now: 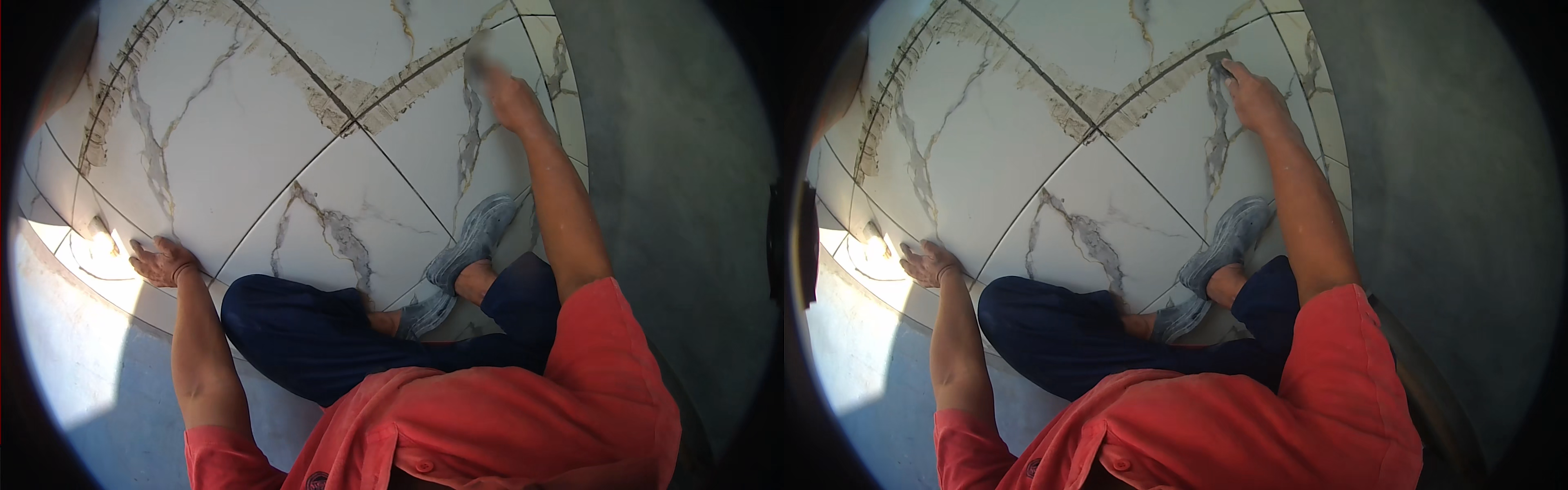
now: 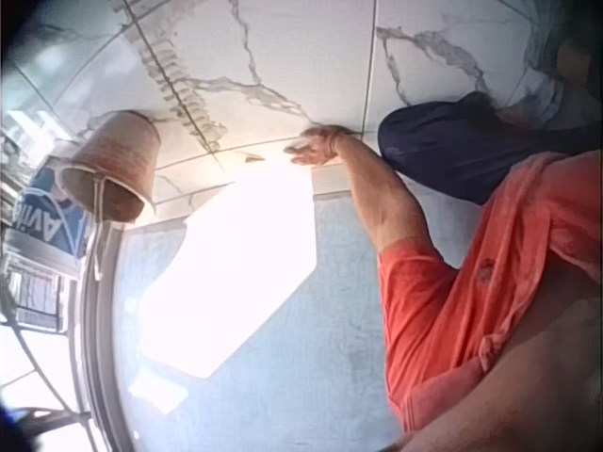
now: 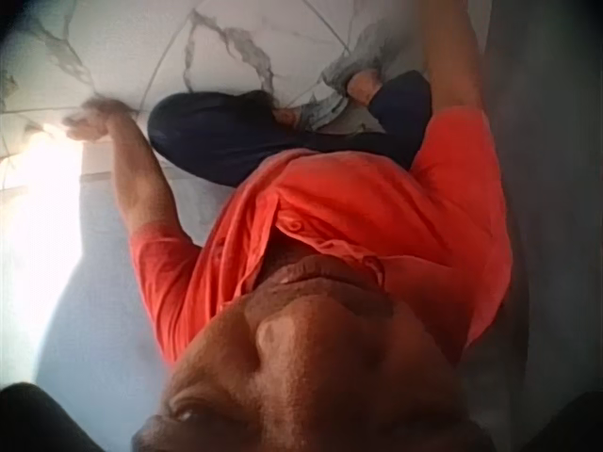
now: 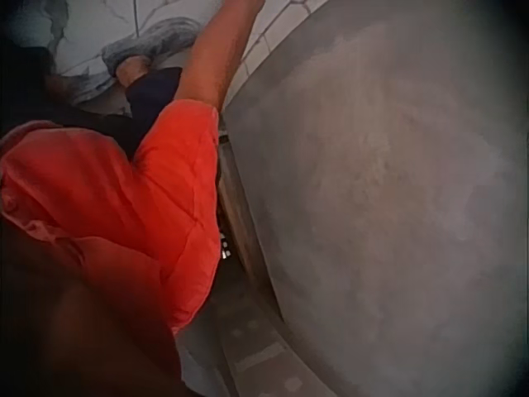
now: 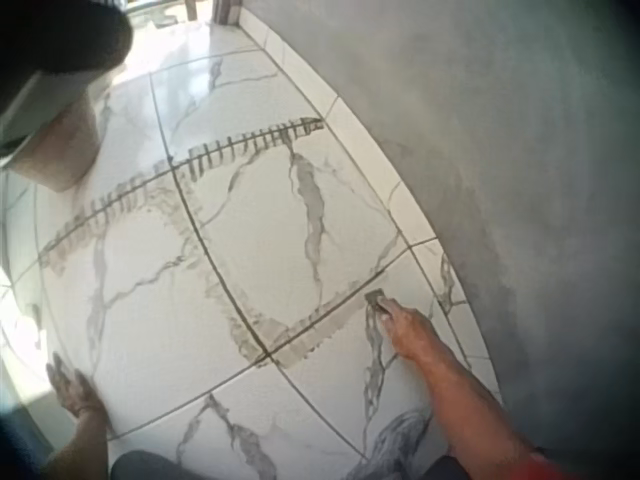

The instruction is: The person scoops grout from a bucket using a trowel and applies it into the gaps between floor tiles. They spread the grout along the seams and smooth it with the trowel, working across multiple tile joints.

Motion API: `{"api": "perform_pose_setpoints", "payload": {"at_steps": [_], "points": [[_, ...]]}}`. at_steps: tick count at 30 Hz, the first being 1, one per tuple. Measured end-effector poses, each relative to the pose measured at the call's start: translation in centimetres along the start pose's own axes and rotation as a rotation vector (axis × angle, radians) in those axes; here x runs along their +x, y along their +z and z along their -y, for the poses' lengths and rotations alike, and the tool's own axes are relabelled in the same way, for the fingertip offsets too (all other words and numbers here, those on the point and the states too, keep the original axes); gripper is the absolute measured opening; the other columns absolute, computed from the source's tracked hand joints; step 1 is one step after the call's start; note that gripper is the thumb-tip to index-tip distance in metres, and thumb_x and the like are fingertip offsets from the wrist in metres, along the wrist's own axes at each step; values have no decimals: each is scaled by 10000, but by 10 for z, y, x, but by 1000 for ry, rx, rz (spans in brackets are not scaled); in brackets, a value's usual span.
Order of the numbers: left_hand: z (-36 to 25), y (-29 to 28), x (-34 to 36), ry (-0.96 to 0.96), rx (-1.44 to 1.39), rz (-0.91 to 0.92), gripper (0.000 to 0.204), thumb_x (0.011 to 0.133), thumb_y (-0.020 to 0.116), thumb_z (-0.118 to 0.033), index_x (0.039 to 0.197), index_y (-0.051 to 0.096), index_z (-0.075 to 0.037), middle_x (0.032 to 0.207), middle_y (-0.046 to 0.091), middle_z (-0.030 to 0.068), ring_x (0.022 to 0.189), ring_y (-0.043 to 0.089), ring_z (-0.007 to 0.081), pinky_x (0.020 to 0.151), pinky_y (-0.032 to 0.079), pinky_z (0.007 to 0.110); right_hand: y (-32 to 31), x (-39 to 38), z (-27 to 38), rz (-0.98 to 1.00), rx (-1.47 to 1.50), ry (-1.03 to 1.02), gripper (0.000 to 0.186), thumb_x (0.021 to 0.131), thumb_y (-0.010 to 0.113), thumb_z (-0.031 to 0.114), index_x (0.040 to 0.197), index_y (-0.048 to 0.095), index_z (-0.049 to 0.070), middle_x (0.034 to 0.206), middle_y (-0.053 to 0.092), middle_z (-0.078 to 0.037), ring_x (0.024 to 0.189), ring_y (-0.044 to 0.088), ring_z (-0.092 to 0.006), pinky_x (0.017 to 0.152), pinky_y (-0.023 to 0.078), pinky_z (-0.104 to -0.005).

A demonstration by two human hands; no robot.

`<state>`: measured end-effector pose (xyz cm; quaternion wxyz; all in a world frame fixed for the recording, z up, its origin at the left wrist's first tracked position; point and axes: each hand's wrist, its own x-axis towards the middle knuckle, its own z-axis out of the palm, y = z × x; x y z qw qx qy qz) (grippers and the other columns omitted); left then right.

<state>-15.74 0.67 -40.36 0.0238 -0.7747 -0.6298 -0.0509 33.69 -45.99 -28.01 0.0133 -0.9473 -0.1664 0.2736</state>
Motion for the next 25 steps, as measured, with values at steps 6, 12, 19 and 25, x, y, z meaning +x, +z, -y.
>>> {"api": "perform_pose_setpoints", "payload": {"at_steps": [6,12,19,25], "points": [[5,-3,-3,23,31,-18,728,937,496,-523,1577,434,-183,1625,349,251,1525,307,372,1247,221,485,7,-40,36,5,115,-42,405,1065,515,258,1461,538,175,1195,707,-215,1109,665,-427,935,529,-529],[-7,-1,-4,4,-13,-30,721,947,502,-537,1582,426,-205,1627,344,246,1527,297,373,1247,203,513,42,-87,85,128,-56,-36,419,1068,508,275,1472,526,165,1148,700,-213,1050,675,-427,909,539,-528],[-35,-25,-6,-85,-19,56,713,929,563,-445,1589,405,-229,1668,271,195,1552,231,365,1265,165,499,-22,-82,130,-115,191,-225,425,1056,545,194,1476,517,135,1267,681,-232,1111,669,-450,934,546,-515],[-28,-34,-9,-216,58,204,745,903,559,-419,1608,365,-279,1709,164,126,1582,143,351,1291,116,507,-173,-10,380,-239,298,-842,479,1039,612,221,1492,502,116,1317,664,-260,1221,659,-403,1004,536,-480]]}}
